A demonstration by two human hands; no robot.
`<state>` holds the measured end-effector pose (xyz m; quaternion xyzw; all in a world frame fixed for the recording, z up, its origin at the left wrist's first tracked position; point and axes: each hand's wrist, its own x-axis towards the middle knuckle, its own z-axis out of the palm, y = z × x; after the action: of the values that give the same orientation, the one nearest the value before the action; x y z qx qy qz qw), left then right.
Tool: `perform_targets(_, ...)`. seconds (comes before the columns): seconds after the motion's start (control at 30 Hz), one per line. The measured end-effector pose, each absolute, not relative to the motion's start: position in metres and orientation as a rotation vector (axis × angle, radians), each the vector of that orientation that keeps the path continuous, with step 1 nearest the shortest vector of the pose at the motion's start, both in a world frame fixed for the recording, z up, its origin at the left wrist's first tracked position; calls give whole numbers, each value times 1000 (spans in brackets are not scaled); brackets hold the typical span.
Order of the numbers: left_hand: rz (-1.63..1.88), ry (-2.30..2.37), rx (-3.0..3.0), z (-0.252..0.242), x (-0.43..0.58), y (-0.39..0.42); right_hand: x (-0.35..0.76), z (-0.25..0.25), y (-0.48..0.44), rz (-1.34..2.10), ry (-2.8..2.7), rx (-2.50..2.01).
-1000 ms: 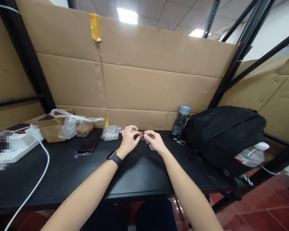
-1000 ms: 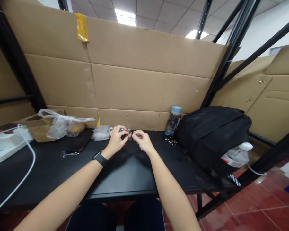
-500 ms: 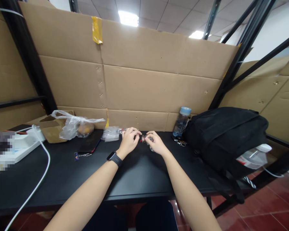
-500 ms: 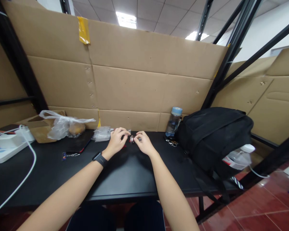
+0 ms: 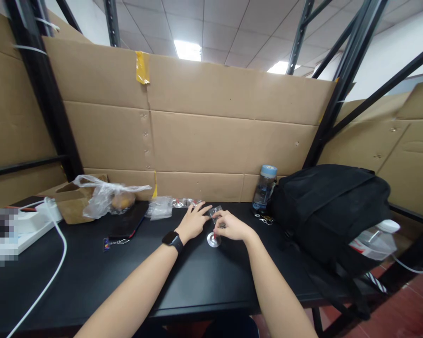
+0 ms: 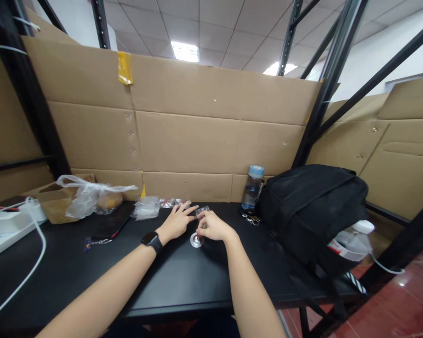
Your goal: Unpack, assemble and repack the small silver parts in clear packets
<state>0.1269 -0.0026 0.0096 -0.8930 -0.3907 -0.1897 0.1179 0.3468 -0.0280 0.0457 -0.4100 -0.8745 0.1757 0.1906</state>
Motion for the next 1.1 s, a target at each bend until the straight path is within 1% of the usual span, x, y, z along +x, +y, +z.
perform_targets(0.13,-578,-1158,-2642,9,130,-2,349,47,-28,520,-2475,-1150)
perform_targets(0.3,-761,-1350,-2631,13,127,-2,354,43,-24,583,-2322,-1166)
perform_targets(0.43,-926,-1576,-2572,17,122,-2,358,38,-19,509,-2258,-1208)
perform_targets(0.57,-1017,-1668,-2500,15,116,-2,359,36,-16,459,-2279,-1235)
perform_targets(0.77,-1037,-1714,-2478,6,111,6,365,32,-13,393,-2285,-1311)
perform_targets(0.93,-1019,-1683,-2473,3,105,13,372,27,-10,527,-2330,-1328)
perform_targets(1.1,-920,-1673,-2399,13,94,9,374,27,-10,587,-2288,-1337)
